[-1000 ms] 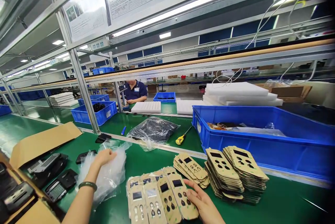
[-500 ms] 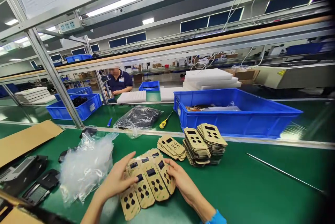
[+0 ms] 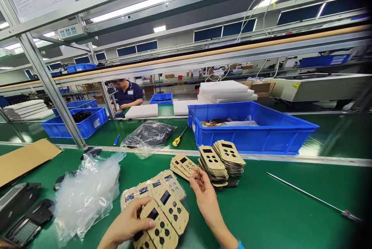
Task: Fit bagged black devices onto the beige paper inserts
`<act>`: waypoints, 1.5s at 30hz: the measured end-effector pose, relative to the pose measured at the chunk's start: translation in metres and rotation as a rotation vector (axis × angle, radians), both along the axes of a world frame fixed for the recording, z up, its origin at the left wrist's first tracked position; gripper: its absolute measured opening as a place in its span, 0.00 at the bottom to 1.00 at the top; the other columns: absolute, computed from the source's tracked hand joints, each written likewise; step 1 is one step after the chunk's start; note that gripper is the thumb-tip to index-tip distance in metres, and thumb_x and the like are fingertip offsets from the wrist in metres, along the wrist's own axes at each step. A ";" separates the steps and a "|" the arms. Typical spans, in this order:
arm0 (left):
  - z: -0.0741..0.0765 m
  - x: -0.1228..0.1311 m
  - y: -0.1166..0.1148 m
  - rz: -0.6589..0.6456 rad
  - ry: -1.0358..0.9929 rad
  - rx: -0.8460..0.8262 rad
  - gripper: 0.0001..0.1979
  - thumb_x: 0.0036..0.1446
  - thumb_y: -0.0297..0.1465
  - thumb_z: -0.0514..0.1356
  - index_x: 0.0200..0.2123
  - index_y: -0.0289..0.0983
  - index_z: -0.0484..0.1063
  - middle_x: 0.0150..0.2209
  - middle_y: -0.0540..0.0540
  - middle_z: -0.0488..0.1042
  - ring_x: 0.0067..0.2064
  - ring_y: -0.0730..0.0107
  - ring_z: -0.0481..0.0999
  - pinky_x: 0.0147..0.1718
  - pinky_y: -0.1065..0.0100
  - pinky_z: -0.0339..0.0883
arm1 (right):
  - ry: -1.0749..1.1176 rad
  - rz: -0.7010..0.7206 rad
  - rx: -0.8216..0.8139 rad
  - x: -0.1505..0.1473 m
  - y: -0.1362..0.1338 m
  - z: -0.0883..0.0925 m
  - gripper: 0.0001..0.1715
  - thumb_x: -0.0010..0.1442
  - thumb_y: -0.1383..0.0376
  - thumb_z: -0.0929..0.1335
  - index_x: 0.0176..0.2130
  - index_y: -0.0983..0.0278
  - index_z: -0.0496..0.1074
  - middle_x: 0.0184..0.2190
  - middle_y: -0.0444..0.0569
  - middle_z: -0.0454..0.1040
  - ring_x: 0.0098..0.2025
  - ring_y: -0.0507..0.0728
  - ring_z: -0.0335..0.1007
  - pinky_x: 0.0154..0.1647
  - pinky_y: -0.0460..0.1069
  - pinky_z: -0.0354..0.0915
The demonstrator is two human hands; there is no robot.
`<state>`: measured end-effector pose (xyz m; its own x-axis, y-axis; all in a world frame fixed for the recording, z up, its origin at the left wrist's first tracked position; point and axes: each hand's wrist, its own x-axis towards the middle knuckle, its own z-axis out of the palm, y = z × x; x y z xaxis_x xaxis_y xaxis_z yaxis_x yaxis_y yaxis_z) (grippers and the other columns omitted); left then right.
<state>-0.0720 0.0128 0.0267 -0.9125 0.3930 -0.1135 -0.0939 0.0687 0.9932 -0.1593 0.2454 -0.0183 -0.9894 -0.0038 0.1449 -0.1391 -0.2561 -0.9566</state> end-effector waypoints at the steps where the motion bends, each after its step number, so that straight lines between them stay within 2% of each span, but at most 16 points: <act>1: 0.001 0.001 0.002 0.023 0.005 0.012 0.28 0.45 0.43 0.69 0.48 0.36 0.74 0.42 0.44 0.76 0.44 0.58 0.73 0.46 0.64 0.64 | 0.067 0.005 0.077 0.002 -0.001 0.000 0.36 0.52 0.42 0.70 0.52 0.61 0.63 0.42 0.50 0.70 0.47 0.61 0.66 0.46 0.50 0.64; 6: 0.005 0.002 0.023 0.101 0.098 -0.046 0.26 0.47 0.44 0.67 0.46 0.35 0.74 0.42 0.43 0.76 0.46 0.56 0.71 0.47 0.63 0.62 | 0.319 0.400 0.426 0.025 -0.016 0.002 0.28 0.57 0.47 0.68 0.50 0.62 0.68 0.45 0.52 0.72 0.47 0.63 0.67 0.49 0.54 0.63; 10: 0.006 0.005 0.034 0.124 0.105 -0.028 0.21 0.47 0.44 0.68 0.39 0.35 0.76 0.36 0.46 0.75 0.42 0.60 0.71 0.43 0.65 0.62 | 0.151 0.680 0.193 0.035 -0.020 0.007 0.35 0.52 0.41 0.70 0.49 0.63 0.71 0.43 0.52 0.74 0.47 0.64 0.68 0.50 0.56 0.63; 12: 0.005 0.006 0.034 0.103 0.057 0.041 0.21 0.47 0.44 0.68 0.40 0.35 0.76 0.36 0.45 0.76 0.42 0.59 0.72 0.43 0.64 0.63 | 0.003 0.623 0.061 0.032 -0.016 0.010 0.34 0.52 0.41 0.70 0.47 0.63 0.73 0.42 0.52 0.75 0.50 0.65 0.67 0.54 0.57 0.61; 16: -0.009 0.005 0.025 0.189 -0.037 0.169 0.25 0.46 0.43 0.69 0.46 0.36 0.74 0.43 0.41 0.77 0.43 0.55 0.76 0.48 0.58 0.65 | -0.276 0.236 -0.237 0.019 -0.003 0.014 0.34 0.53 0.41 0.69 0.47 0.65 0.71 0.41 0.53 0.75 0.47 0.65 0.69 0.51 0.57 0.64; 18: -0.020 0.004 0.021 0.268 -0.080 0.232 0.27 0.45 0.43 0.70 0.47 0.36 0.73 0.44 0.40 0.77 0.44 0.54 0.76 0.50 0.56 0.65 | -0.222 0.112 -0.290 0.015 0.003 0.015 0.35 0.55 0.42 0.68 0.51 0.63 0.68 0.42 0.52 0.74 0.45 0.64 0.70 0.47 0.56 0.67; 20: -0.029 0.003 0.020 0.343 -0.094 0.260 0.28 0.45 0.43 0.70 0.48 0.37 0.72 0.45 0.39 0.77 0.45 0.53 0.76 0.51 0.55 0.65 | -0.016 0.011 -0.158 0.017 0.006 0.014 0.30 0.60 0.44 0.65 0.52 0.61 0.65 0.43 0.51 0.72 0.45 0.62 0.69 0.47 0.54 0.66; 24: -0.047 0.003 0.030 0.333 -0.084 0.344 0.36 0.37 0.37 0.74 0.52 0.38 0.70 0.50 0.38 0.74 0.51 0.52 0.73 0.51 0.59 0.65 | 0.470 0.156 0.348 0.030 -0.002 0.010 0.25 0.64 0.49 0.63 0.55 0.59 0.65 0.46 0.52 0.67 0.48 0.61 0.65 0.50 0.53 0.64; 26: -0.055 0.002 0.038 0.252 -0.100 0.384 0.41 0.31 0.33 0.76 0.52 0.39 0.69 0.49 0.39 0.74 0.48 0.53 0.75 0.45 0.63 0.68 | 0.593 0.303 0.498 0.036 -0.010 0.006 0.33 0.61 0.45 0.65 0.58 0.60 0.63 0.49 0.55 0.64 0.50 0.63 0.63 0.51 0.54 0.64; 29: -0.058 0.002 0.048 0.183 -0.079 0.369 0.38 0.32 0.31 0.76 0.51 0.39 0.71 0.40 0.42 0.77 0.36 0.66 0.78 0.33 0.73 0.66 | 0.670 0.361 0.623 0.041 -0.021 -0.003 0.46 0.53 0.41 0.69 0.60 0.65 0.61 0.50 0.60 0.63 0.52 0.67 0.62 0.54 0.59 0.62; 32: -0.047 0.006 0.050 0.123 -0.075 0.343 0.30 0.41 0.31 0.73 0.50 0.39 0.73 0.36 0.44 0.78 0.34 0.73 0.76 0.30 0.78 0.61 | 0.621 0.408 0.579 0.042 -0.025 -0.009 0.43 0.55 0.40 0.68 0.57 0.65 0.64 0.48 0.60 0.65 0.50 0.67 0.64 0.53 0.60 0.63; 35: -0.036 0.011 0.042 0.105 -0.119 0.396 0.27 0.42 0.31 0.73 0.49 0.39 0.74 0.42 0.41 0.79 0.43 0.65 0.77 0.39 0.72 0.65 | 0.354 0.379 0.355 0.039 -0.022 -0.011 0.33 0.62 0.41 0.60 0.53 0.62 0.67 0.48 0.57 0.68 0.51 0.64 0.66 0.52 0.56 0.65; 38: -0.037 0.012 0.032 0.215 -0.168 0.457 0.28 0.36 0.29 0.74 0.46 0.37 0.77 0.44 0.39 0.79 0.47 0.56 0.76 0.44 0.65 0.66 | 0.096 0.155 0.069 0.032 -0.013 -0.009 0.28 0.66 0.44 0.56 0.49 0.61 0.65 0.44 0.54 0.72 0.49 0.62 0.68 0.50 0.54 0.67; 40: -0.044 0.010 0.030 0.279 -0.188 0.508 0.28 0.34 0.27 0.74 0.44 0.37 0.78 0.43 0.39 0.79 0.46 0.54 0.77 0.42 0.64 0.68 | 0.121 -0.019 -0.021 0.028 -0.005 -0.005 0.24 0.66 0.46 0.58 0.50 0.61 0.64 0.41 0.52 0.72 0.47 0.61 0.69 0.49 0.52 0.66; 42: -0.052 0.006 0.031 0.318 -0.193 0.565 0.28 0.33 0.28 0.74 0.43 0.36 0.78 0.41 0.38 0.80 0.43 0.54 0.78 0.39 0.64 0.68 | 0.250 -0.061 0.058 0.027 0.000 0.000 0.22 0.66 0.49 0.61 0.51 0.60 0.64 0.43 0.51 0.71 0.46 0.60 0.68 0.50 0.50 0.65; 45: -0.059 0.003 0.040 0.362 -0.188 0.590 0.28 0.34 0.32 0.75 0.43 0.37 0.78 0.40 0.40 0.80 0.38 0.58 0.79 0.37 0.65 0.68 | 0.459 0.216 0.323 0.032 -0.002 0.006 0.30 0.63 0.46 0.63 0.57 0.60 0.65 0.49 0.54 0.68 0.49 0.61 0.68 0.50 0.51 0.66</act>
